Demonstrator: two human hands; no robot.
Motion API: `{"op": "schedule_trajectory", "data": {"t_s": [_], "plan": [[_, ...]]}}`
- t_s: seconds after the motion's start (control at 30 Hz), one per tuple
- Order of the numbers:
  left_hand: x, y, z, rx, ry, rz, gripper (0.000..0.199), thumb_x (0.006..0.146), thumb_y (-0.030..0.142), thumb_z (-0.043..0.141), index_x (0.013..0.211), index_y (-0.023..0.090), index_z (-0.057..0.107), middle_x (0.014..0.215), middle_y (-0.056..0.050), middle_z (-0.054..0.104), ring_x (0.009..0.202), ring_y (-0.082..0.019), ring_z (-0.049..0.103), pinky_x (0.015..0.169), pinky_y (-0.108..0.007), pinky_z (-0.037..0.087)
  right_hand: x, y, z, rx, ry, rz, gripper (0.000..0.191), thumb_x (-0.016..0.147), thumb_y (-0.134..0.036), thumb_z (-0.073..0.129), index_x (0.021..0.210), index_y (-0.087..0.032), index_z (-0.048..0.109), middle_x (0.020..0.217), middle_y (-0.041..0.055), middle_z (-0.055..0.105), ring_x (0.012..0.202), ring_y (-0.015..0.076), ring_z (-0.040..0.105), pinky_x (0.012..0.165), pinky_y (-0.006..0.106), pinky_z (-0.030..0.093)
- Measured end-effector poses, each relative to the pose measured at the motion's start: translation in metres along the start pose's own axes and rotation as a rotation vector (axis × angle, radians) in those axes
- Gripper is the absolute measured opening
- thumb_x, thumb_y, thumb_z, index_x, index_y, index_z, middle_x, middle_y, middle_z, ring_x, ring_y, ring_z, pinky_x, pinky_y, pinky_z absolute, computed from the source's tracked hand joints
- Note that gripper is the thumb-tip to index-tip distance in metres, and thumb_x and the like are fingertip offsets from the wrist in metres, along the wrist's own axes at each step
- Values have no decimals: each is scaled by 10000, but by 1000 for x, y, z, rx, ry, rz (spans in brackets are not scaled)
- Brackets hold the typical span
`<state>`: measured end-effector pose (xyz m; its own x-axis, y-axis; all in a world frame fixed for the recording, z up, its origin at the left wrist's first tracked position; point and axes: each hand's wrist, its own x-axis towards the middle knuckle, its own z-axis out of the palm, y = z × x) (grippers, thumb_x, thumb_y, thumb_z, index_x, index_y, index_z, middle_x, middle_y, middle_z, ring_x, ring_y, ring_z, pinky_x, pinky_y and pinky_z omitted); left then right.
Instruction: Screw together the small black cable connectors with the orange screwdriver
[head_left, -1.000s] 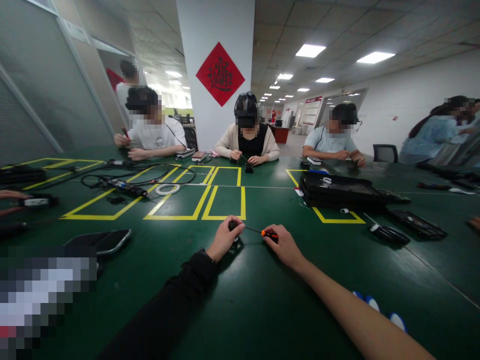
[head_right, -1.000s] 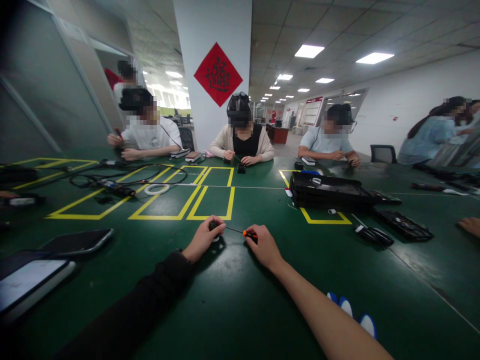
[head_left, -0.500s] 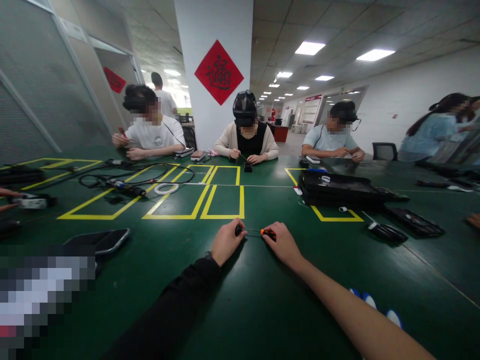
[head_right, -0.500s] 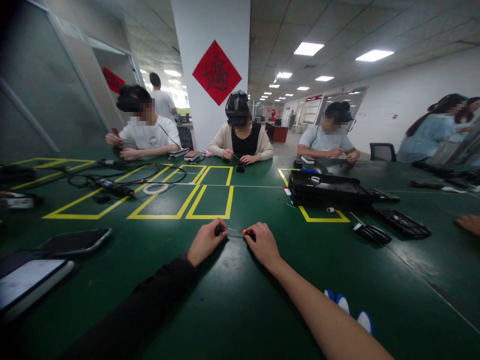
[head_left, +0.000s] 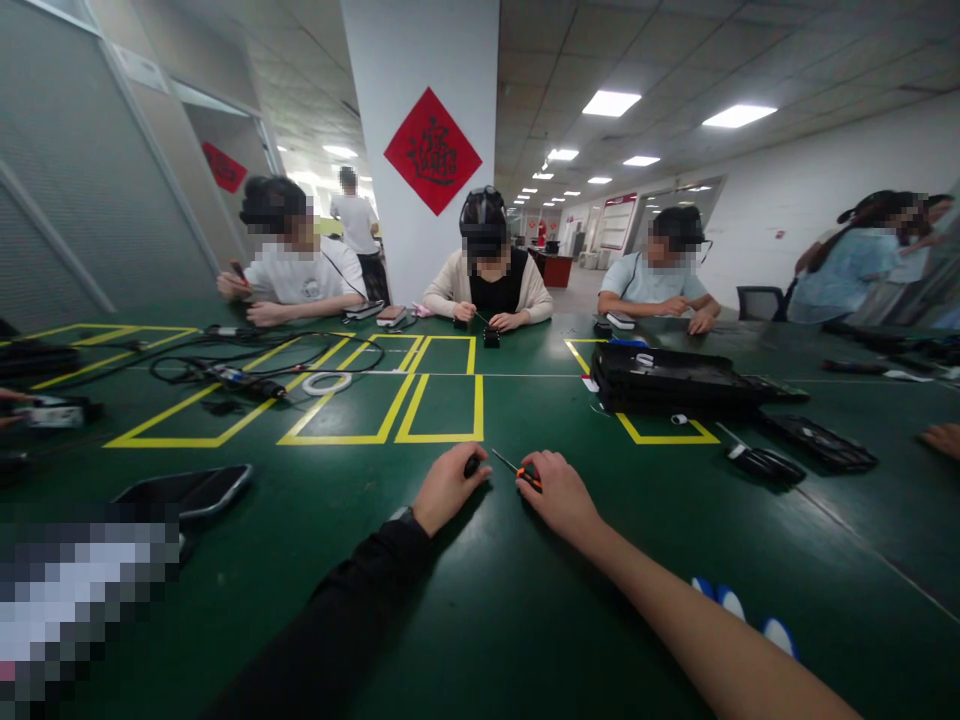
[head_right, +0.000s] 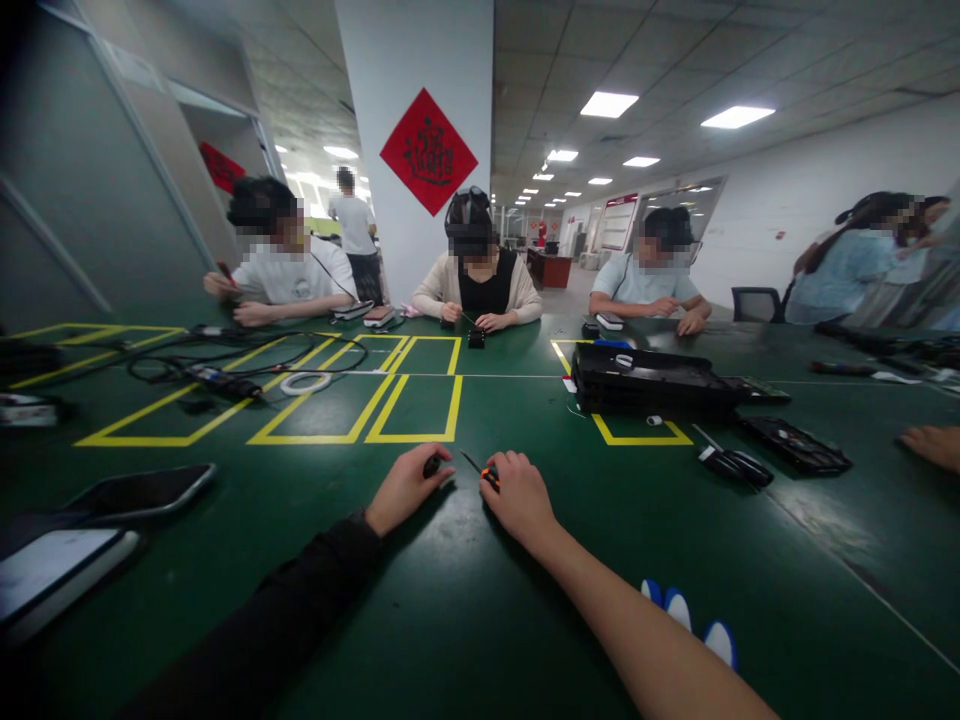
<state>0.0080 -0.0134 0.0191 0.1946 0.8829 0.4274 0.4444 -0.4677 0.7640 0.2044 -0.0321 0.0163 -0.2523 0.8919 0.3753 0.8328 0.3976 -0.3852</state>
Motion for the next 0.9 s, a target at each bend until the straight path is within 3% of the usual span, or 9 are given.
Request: {"op": "schedule_trajectory", "data": {"t_s": [0.07, 0.17, 0.27, 0.37, 0.47, 0.57, 0.73, 0.9], "plan": [[1, 4, -1, -114, 75, -21, 209, 722, 347, 559, 865, 196, 584, 872, -40, 595, 782, -164, 530, 745, -280, 412, 0, -1, -1, 1, 22, 5, 222, 792, -338, 508, 961, -199, 544, 883, 70, 537, 815, 201, 482, 684, 314, 386], [2, 8, -1, -384, 122, -99, 322, 799, 437, 431, 997, 196, 511, 938, -43, 571, 629, -102, 512, 586, -230, 431, 1, -8, -5, -21, 74, -28, 253, 802, -332, 491, 1005, -187, 532, 924, 87, 531, 860, 219, 474, 729, 340, 382], [1, 10, 3, -639, 74, -182, 426, 835, 519, 268, 1060, 202, 444, 930, -50, 576, 486, -71, 472, 414, -198, 378, 0, -22, -11, -8, 90, -137, 274, 803, -297, 493, 1053, -189, 520, 965, 97, 532, 927, 240, 460, 811, 385, 363], [-4, 13, 8, -770, -26, -257, 521, 812, 594, 199, 1100, 214, 409, 847, -44, 595, 424, -82, 487, 336, -195, 350, -2, -37, -13, 48, 59, -299, 403, 795, -263, 505, 1189, -210, 441, 1074, 92, 518, 1030, 243, 432, 909, 418, 323], [-10, 18, 13, -781, -111, -302, 566, 793, 628, 196, 1136, 226, 398, 726, -14, 589, 399, -87, 497, 325, -190, 362, -6, -48, -14, 87, 48, -385, 506, 796, -244, 500, 1275, -223, 342, 1189, 83, 472, 1120, 231, 388, 983, 439, 267], [-15, 20, 14, -763, -160, -302, 576, 796, 625, 187, 1154, 225, 396, 711, -14, 589, 387, -88, 505, 307, -182, 354, -7, -49, -14, 137, 21, -380, 476, 799, -244, 503, 1254, -232, 364, 1173, 80, 483, 1110, 227, 400, 971, 437, 287], [-13, 17, 13, -772, -120, -257, 505, 821, 573, 202, 1115, 211, 395, 920, -75, 600, 429, -104, 557, 300, -187, 366, -6, -39, -14, 277, -14, -344, 284, 792, -224, 527, 1071, -206, 481, 1034, 76, 529, 1001, 208, 467, 890, 380, 366], [-9, 11, 12, -756, -57, -253, 486, 816, 561, 235, 1034, 178, 441, 913, -83, 602, 434, -93, 542, 300, -180, 366, -3, -32, -5, 340, 4, -360, 263, 775, -211, 550, 1027, -212, 478, 1017, 65, 539, 986, 201, 487, 871, 362, 380]]}}
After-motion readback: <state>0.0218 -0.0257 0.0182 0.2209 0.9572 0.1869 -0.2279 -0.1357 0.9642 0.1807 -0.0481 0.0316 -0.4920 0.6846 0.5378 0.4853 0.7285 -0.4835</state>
